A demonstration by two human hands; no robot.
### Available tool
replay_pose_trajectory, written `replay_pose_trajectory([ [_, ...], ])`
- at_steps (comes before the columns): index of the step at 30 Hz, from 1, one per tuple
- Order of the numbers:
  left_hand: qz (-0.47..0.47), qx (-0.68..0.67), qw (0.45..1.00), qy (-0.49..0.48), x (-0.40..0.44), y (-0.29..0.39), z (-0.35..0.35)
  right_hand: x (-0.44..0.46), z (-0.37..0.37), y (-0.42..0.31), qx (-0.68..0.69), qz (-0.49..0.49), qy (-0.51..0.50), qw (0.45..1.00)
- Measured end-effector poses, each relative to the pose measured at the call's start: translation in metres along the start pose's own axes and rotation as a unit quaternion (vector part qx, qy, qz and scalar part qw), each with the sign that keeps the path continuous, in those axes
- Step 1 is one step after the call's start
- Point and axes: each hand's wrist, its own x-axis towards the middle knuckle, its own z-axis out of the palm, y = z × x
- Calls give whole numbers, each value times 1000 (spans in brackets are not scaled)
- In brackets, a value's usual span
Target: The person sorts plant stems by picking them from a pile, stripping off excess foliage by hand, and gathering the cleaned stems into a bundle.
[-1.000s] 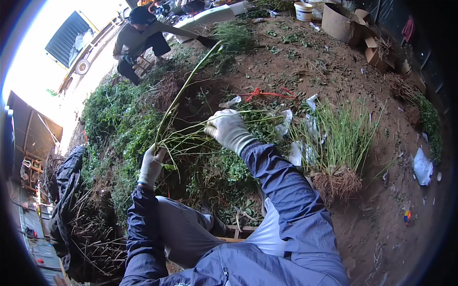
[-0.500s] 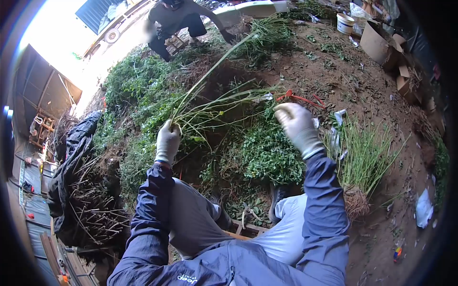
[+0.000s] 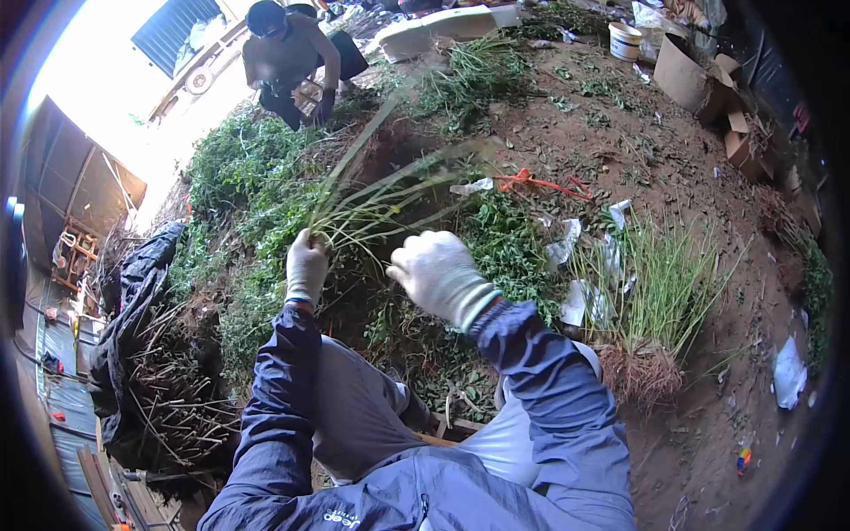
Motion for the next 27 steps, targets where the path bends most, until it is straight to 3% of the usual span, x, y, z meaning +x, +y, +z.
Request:
replay_pose_trajectory([
  [1, -3, -20, 999, 25, 7, -17, -3, -8, -4, 6, 13, -4, 3, 1000],
  [2, -38, -151, 987, 33, 26, -66, 15, -14, -10, 13, 46, 2, -12, 999],
  [3, -21, -180, 981, 67, 12, -29, -10, -20, -15, 17, 51, 22, -33, 998],
  [5, -127, -414, 900, 53, 16, -26, -9, -34, -12, 32, 50, 63, -87, 993],
  [6, -162, -423, 892, 16, 6, 1, -24, -39, -9, 37, 55, 83, -98, 990],
  [9, -125, -517, 847, -11, 8, 13, -9, -50, -5, 43, 16, 112, -74, 991],
  [10, -142, -569, 810, -17, -1, 34, -7, -50, -7, 42, 17, 116, -52, 992],
  [14, -104, -643, 756, -67, -26, 66, 22, -50, -7, 34, 103, 145, 11, 984],
  [17, -125, -672, 720, -119, -57, 85, 41, -46, -5, 18, 117, 162, -29, 979],
  [21, -192, -761, 605, -131, -100, 110, 64, -39, 14, 2, 102, 206, -57, 971],
  [25, -202, -755, 603, -160, -115, 112, 60, -32, 15, -12, 140, 262, -138, 945],
  [27, -205, -768, 583, -171, -114, 107, 62, -32, 14, -16, 145, 251, -131, 948],
])
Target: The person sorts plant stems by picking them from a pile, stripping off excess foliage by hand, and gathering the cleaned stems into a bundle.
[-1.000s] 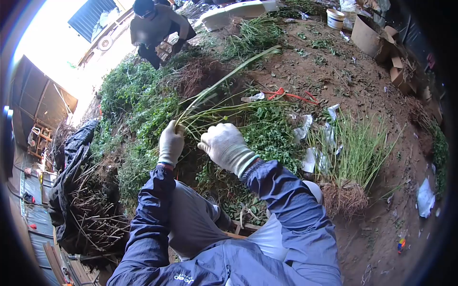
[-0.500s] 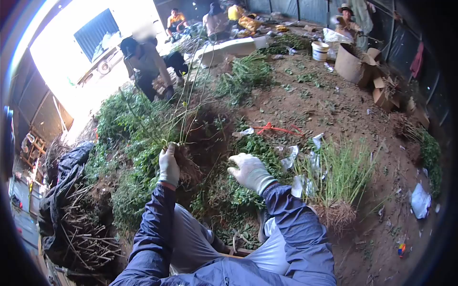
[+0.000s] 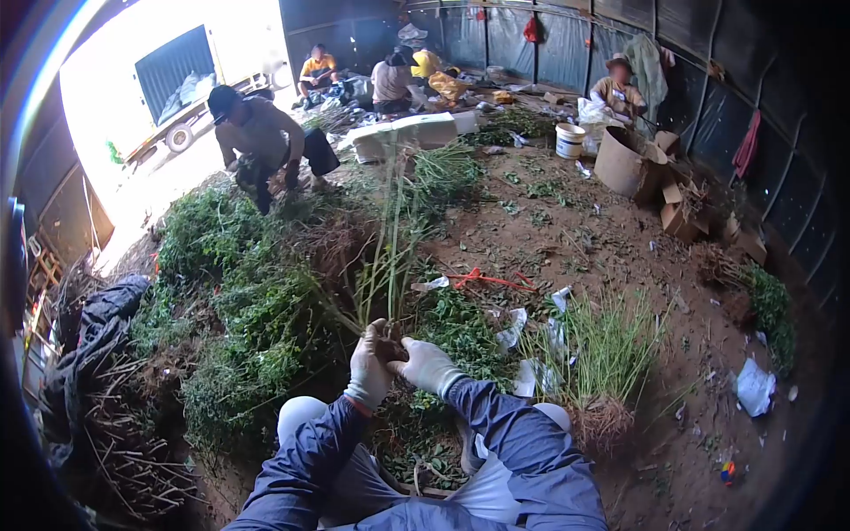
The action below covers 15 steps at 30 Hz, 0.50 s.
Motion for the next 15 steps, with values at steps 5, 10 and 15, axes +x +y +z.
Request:
replay_pose_trajectory([
  [5, -9, 72, 992, -101, -7, 17, -4, 6, -18, -4, 42, 23, 65, 997],
  [10, 21, 242, 954, -177, -6, 36, -11, 8, -62, 39, -21, -70, 236, 969],
  [15, -13, 370, 925, -86, -15, 45, -27, -42, -151, 110, -106, -4, 366, 925],
])
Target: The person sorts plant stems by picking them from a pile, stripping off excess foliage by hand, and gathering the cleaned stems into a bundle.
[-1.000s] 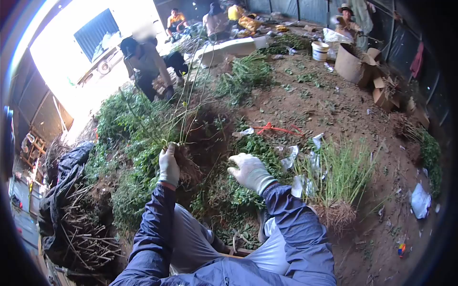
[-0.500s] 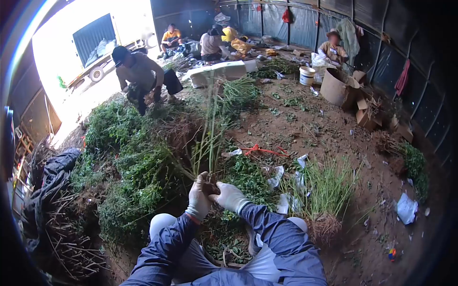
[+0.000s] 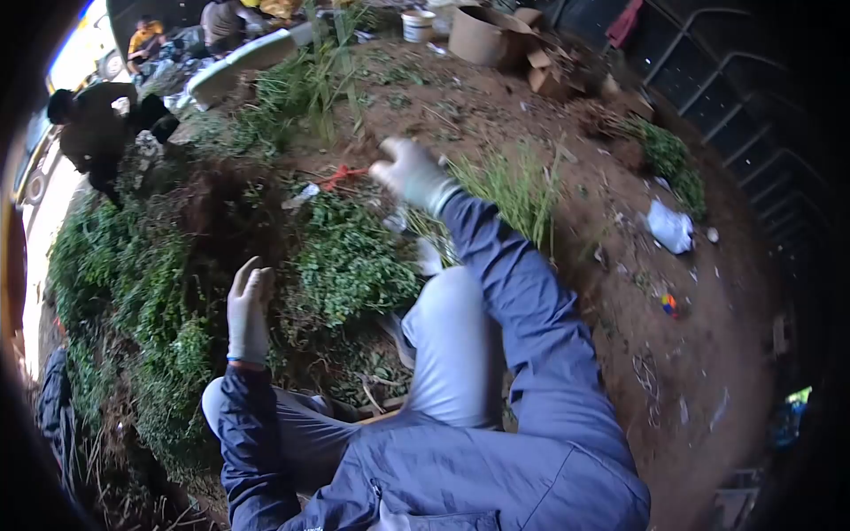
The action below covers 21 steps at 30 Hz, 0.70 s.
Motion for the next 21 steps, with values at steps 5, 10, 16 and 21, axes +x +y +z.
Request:
replay_pose_trajectory([
  [5, 35, 215, 976, 3, 1, 4, -8, -19, -144, 68, -30, 181, -54, 982],
  [10, 28, 277, 959, -56, 3, 4, 2, -78, -196, 149, -107, 173, 143, 969],
  [16, 22, 337, 934, -117, 1, -1, 13, -178, -217, 214, -19, 345, 62, 936],
  [21, -24, 353, 923, -150, -2, -9, 10, -229, -244, 253, -72, 383, 142, 910],
])
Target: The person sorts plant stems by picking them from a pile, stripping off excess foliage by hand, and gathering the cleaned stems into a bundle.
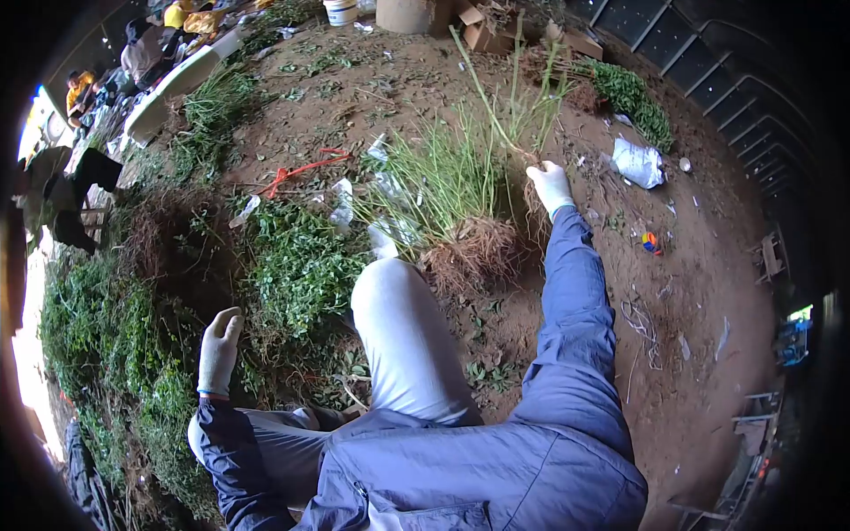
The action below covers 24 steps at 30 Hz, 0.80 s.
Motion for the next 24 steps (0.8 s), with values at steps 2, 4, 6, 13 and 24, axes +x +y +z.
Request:
replay_pose_trajectory([
  [2, -3, 31, 1000, -6, 3, -8, -1, 3, -19, 22, -70, 21, 29, 997],
  [4, 3, 44, 999, -6, 3, -6, 1, 9, -30, 48, -77, 21, 44, 996],
  [6, 8, 55, 998, 0, 0, 7, 4, 19, -37, 91, -73, 45, 11, 996],
  [13, 228, 331, 916, 17, -20, 118, 3, 14, -9, 89, -106, 73, -12, 992],
  [24, 178, 362, 904, -142, -83, 218, 6, -71, 170, -248, -31, -120, -323, 938],
])
